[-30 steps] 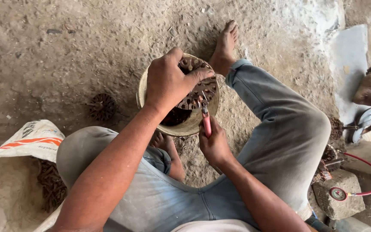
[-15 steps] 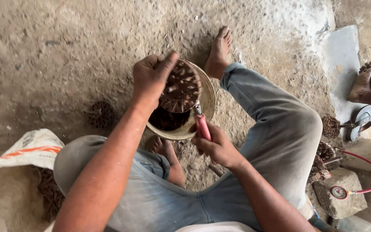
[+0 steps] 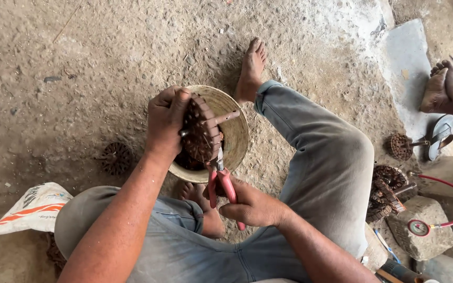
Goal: The person sits on the ground and uses pliers to remove small metal pieces from a circular metal component with multiple holes. The removed pieces are dropped into a bucket below. The person rotates the component to access different sections.
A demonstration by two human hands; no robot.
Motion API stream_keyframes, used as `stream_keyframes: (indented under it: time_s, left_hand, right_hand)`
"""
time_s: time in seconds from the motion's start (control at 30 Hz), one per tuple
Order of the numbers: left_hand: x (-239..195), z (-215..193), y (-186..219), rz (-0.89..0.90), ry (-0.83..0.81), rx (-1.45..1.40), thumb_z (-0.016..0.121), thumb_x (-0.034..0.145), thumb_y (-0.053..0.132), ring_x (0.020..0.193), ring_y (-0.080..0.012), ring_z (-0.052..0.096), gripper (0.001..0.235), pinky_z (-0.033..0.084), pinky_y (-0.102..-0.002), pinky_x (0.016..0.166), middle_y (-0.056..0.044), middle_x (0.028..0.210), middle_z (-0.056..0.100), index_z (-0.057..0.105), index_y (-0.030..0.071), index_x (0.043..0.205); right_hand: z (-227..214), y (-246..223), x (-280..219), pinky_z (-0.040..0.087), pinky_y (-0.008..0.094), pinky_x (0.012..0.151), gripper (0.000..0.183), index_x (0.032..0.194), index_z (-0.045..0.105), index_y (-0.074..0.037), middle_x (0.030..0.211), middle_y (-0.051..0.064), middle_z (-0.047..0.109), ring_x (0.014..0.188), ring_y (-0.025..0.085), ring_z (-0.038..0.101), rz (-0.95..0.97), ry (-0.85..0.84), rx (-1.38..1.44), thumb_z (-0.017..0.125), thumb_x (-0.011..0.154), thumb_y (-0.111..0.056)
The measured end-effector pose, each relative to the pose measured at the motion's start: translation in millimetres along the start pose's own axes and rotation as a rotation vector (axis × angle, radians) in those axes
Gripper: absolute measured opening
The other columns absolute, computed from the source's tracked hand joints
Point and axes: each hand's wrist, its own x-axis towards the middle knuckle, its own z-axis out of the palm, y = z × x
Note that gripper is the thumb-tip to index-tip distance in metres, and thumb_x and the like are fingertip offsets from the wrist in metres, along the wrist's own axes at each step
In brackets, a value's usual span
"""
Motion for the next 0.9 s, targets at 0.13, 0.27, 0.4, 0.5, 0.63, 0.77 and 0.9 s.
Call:
stream_keyframes:
  time_s: [0.13,0.27,0.4,0.5,0.63,0.77,0.9]
  left_hand:
    - [2,2,1,-0.002,-0.037,-0.088,0.082,0.091,0.051,0.072,-0.0072,0.065,0.04,0.057,-0.027,0.068,0.003,0.08,0.068,0.067,0.015,0.084]
    - [4,-1,12,-0.061,-0.204,-0.287,0.09,0.088,0.042,0.084,-0.0079,0.065,0.036,0.056,-0.027,0.079,0.003,0.089,0.069,0.068,0.015,0.094]
    - [5,3,17,-0.27,-0.214,-0.403,0.095,0.079,0.035,0.085,-0.011,0.071,0.04,0.062,-0.032,0.079,0.002,0.088,0.071,0.064,0.016,0.096]
    - [5,5,16,-0.359,-0.131,-0.326,0.094,0.077,0.037,0.082,-0.0118,0.073,0.045,0.062,-0.03,0.077,0.0,0.087,0.072,0.068,0.009,0.1]
    - [8,10,14,-0.327,-0.007,-0.176,0.093,0.073,0.037,0.072,-0.012,0.073,0.043,0.062,-0.03,0.068,-0.002,0.082,0.073,0.069,0.008,0.093]
    - [13,18,22,-0.256,0.016,-0.018,0.091,0.074,0.038,0.068,-0.0126,0.073,0.039,0.061,-0.03,0.064,-0.002,0.078,0.075,0.069,0.008,0.087]
    - [1,21,31,0.088,0.114,1.033,0.092,0.089,0.041,0.062,-0.0175,0.068,0.052,0.052,-0.035,0.059,-0.011,0.068,0.067,0.062,0.0,0.082]
  right_hand:
    - [-2,13,0,0.055,0.028,0.057,0.026,0.116,0.052,-0.002,0.096,0.008,0.063,0.08,0.012,0.065,-0.139,0.086,0.084,0.064,0.093,-0.002]
    - [6,31,2,0.049,0.029,0.06,0.031,0.117,0.049,-0.005,0.091,0.004,0.054,0.072,0.011,0.054,-0.261,0.071,0.501,0.068,0.094,0.002]
    - [4,37,3,0.045,0.028,0.055,0.029,0.114,0.049,-0.007,0.084,0.003,0.054,0.065,0.01,0.051,-0.218,0.082,0.534,0.066,0.093,0.002]
    - [3,40,10,0.044,0.028,0.05,0.022,0.111,0.051,-0.006,0.078,0.003,0.054,0.059,0.011,0.05,-0.188,0.149,0.525,0.065,0.094,0.001]
    - [8,50,24,0.044,0.028,0.048,0.014,0.105,0.052,-0.004,0.073,0.001,0.053,0.057,0.01,0.05,-0.183,0.386,0.26,0.064,0.099,-0.004]
    - [7,54,33,0.045,0.028,0.046,0.014,0.108,0.049,-0.007,0.072,0.001,0.054,0.055,0.009,0.052,-0.206,0.562,0.095,0.059,0.098,-0.008]
    - [-23,49,44,0.053,0.036,0.053,0.027,0.109,0.048,-0.006,0.086,0.011,0.066,0.064,0.02,0.064,-0.187,0.896,-0.538,0.066,0.089,-0.009]
